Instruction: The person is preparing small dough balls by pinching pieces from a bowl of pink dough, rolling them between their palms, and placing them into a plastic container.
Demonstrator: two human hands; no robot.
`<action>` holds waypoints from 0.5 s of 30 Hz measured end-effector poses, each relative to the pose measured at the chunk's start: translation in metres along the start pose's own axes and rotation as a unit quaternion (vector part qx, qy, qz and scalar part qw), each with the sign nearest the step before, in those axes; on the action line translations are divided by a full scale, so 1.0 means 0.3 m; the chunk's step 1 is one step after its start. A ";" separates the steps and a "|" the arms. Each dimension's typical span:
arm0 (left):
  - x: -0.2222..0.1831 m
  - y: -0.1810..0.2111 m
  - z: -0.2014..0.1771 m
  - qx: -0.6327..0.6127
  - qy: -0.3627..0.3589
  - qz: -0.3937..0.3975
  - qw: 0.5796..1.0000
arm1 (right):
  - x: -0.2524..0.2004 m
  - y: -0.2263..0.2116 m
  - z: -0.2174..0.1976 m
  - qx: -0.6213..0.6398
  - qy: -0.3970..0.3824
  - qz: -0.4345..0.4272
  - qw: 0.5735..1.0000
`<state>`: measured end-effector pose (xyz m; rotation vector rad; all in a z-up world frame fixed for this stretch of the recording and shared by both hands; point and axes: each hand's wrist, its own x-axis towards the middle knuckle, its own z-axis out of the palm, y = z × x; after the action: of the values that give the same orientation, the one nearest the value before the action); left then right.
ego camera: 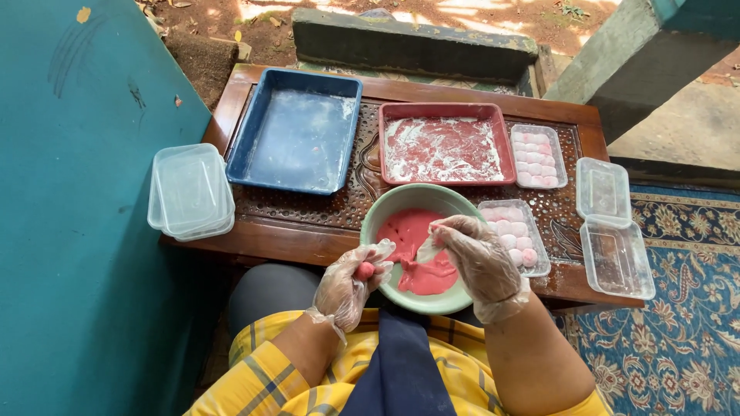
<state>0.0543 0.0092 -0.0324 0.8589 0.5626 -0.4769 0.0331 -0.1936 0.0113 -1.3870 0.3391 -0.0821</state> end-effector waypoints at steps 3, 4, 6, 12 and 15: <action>-0.012 0.013 0.008 -0.042 -0.021 -0.020 0.999 | -0.043 -0.056 0.003 0.028 -0.006 -0.010 1.000; -0.013 0.014 0.006 -0.057 -0.032 -0.032 0.997 | -0.047 -0.050 -0.001 0.043 -0.022 -0.012 0.999; -0.035 0.016 0.006 -0.073 -0.037 -0.045 0.996 | -0.080 -0.053 0.015 0.058 -0.040 -0.008 0.998; -0.114 0.030 0.036 -0.114 -0.070 -0.062 0.989 | -0.144 0.001 0.061 -0.037 -0.076 -0.011 0.996; -0.166 0.040 0.065 -0.152 -0.075 -0.073 0.983 | -0.102 0.168 0.018 -0.109 -0.117 -0.194 0.968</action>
<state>0.0290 0.0086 0.0162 0.4870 0.5441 -0.5669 -0.0016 -0.1711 -0.0312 -1.6487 -0.1286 -0.2049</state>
